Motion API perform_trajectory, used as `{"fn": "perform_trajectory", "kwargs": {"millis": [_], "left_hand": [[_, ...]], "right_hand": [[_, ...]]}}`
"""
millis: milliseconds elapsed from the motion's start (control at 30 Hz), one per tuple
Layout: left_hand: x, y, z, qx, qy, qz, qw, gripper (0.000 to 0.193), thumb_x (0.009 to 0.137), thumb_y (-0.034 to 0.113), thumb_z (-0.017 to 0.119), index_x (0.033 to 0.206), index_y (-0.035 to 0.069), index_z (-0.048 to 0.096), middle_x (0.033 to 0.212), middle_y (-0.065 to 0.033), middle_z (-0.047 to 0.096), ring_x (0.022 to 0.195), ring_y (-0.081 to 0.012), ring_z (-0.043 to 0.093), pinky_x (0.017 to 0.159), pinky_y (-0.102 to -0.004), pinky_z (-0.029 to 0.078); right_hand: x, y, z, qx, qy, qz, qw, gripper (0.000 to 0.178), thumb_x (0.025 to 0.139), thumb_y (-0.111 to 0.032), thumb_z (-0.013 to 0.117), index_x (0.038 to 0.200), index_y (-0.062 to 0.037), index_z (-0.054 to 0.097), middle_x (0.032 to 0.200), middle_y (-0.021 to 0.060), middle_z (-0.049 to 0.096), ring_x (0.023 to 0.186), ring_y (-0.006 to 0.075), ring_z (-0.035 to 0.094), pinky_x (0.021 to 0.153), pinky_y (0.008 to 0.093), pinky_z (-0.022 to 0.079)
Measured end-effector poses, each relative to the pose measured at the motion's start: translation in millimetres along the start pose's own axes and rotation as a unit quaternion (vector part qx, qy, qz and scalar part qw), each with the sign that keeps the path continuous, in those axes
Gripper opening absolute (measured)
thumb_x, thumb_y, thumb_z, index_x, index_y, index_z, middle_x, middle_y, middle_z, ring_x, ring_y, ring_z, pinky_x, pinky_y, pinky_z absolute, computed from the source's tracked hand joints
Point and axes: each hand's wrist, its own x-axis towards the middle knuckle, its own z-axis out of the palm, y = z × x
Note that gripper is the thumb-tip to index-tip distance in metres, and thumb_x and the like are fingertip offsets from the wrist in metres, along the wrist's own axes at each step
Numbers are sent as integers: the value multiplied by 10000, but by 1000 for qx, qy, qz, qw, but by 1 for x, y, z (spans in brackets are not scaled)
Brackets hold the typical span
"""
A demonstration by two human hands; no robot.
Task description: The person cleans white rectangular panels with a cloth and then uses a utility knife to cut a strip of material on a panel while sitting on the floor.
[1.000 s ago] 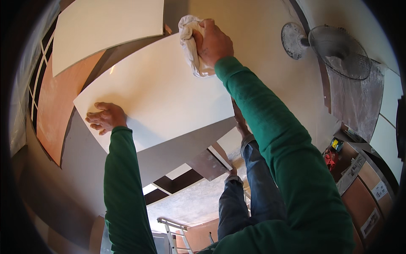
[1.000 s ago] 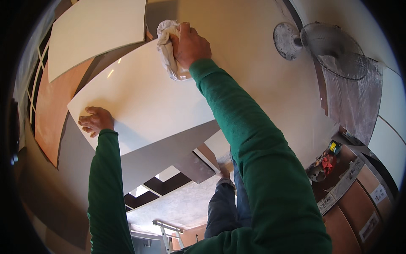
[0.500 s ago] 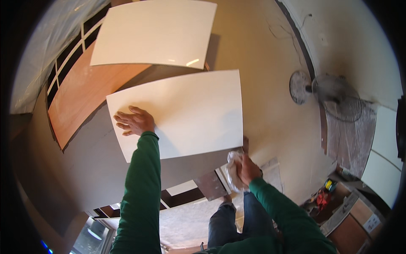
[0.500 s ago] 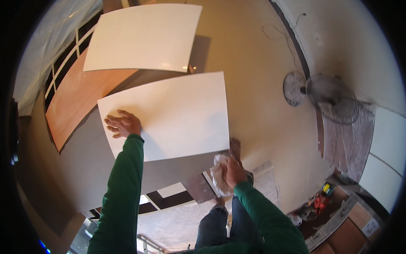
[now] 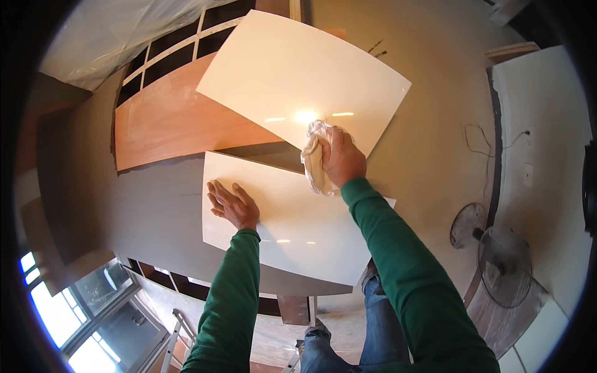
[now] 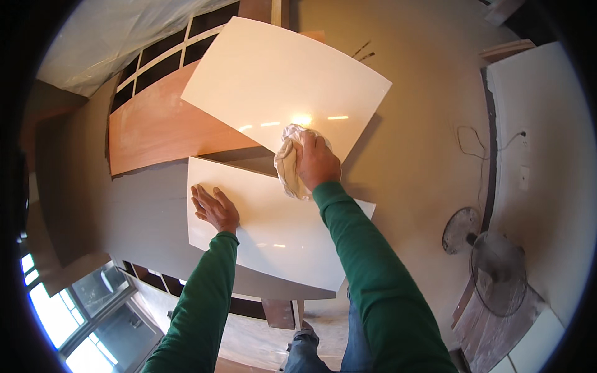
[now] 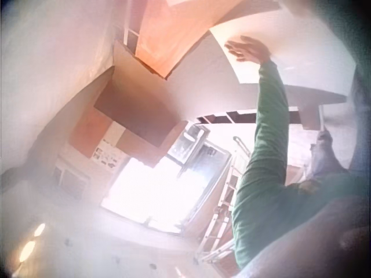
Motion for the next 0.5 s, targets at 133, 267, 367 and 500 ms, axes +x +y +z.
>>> {"fn": "perform_trajectory", "kwargs": {"millis": [133,267,367,500], "left_hand": [[28,29,-5,-31,21,41,998,626,1068,391,493,1585,51,394,1707,-212,297,1568,-455,241,1237,-715,81],[89,155,10,-192,34,259,946,601,1058,363,565,1554,46,440,1668,-309,312,1539,-510,265,1213,-747,109],[142,200,40,-99,-10,144,985,612,1085,474,487,1566,100,428,1701,-323,199,1566,-509,194,1187,-788,116],[137,221,60,-44,-6,46,998,652,1089,600,385,1596,191,393,1717,-328,92,1594,-495,109,1150,-837,116]], "right_hand": [[3,-2,7,-17,-36,7,999,287,1017,-311,626,1216,-111,574,983,145,641,861,359,708,678,492,598],[2,6,4,-37,-53,10,998,313,1041,-346,604,1251,-114,591,1010,143,642,830,356,708,668,483,596],[4,-1,5,-43,-64,14,997,317,1038,-341,608,1261,-116,592,1016,137,641,837,354,710,679,480,597],[26,61,-3,-67,-9,25,997,287,1038,-302,593,1261,-120,584,1080,139,655,892,348,715,736,481,601]]}}
